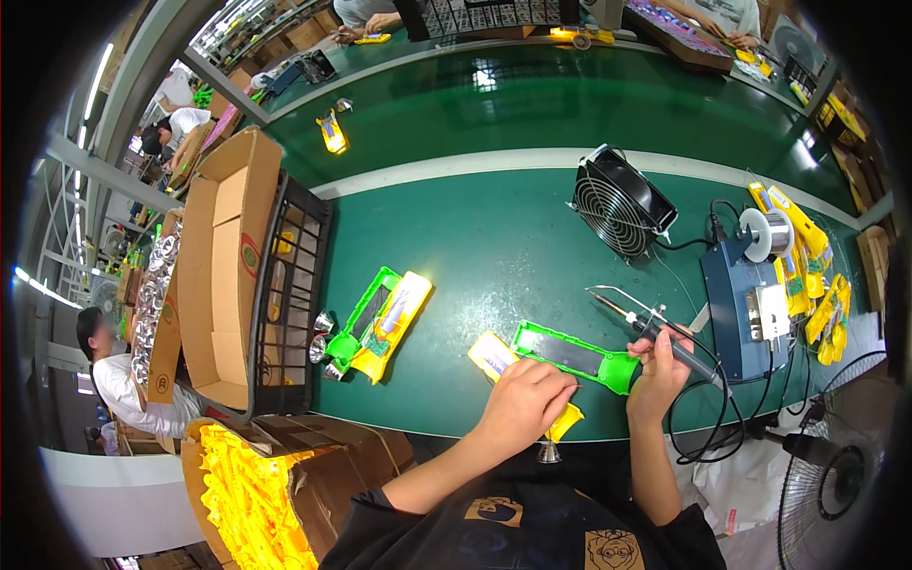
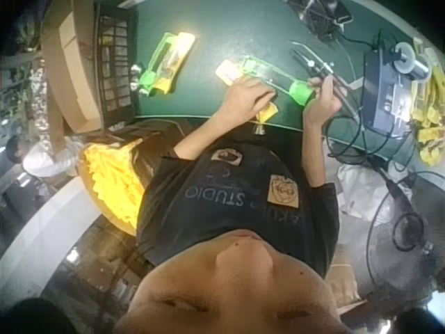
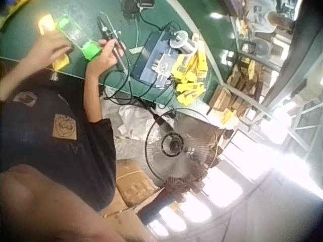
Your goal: The person inserts wires into flashlight casings, carries them to another workstation, solders internal components using a soldering iron, snaps the casing covers shut, and places the assembled flashlights onto the conveyor belt.
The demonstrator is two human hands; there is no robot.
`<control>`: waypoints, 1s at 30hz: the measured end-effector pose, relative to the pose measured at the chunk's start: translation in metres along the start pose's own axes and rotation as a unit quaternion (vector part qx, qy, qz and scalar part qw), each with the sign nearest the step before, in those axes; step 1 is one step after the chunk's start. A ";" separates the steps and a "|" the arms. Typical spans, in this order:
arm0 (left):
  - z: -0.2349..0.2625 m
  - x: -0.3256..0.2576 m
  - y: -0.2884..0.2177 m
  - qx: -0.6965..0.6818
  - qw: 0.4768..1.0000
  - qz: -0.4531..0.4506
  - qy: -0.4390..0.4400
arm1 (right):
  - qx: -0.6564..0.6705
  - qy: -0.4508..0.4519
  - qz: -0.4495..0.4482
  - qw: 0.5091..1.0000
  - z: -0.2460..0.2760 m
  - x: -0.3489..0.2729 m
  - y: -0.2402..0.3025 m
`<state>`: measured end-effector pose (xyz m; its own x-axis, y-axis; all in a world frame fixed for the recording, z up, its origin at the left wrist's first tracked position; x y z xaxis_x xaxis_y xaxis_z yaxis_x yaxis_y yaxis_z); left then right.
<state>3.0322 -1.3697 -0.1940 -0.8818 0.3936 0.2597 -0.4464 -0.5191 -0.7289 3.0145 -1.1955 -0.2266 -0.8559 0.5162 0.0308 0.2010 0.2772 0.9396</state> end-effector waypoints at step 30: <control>0.006 0.011 0.000 -0.001 0.995 0.064 0.071 | -0.178 0.135 0.019 0.975 0.066 -0.051 0.037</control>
<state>3.0212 -1.3698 -0.1872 -0.9010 0.4277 0.0731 -0.3315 -0.5698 -0.7519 3.0972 -1.1585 -0.2157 -0.9547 0.2760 0.1115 0.0982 -0.0615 0.9933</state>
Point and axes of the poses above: each hand's wrist, its own x-axis towards the middle knuckle, its own z-axis out of the back of the hand, y = z × x, the point moved 4 cm from there along x, towards the middle knuckle, and after that the axes turned 4 degrees about -x, right-handed, at the moved point
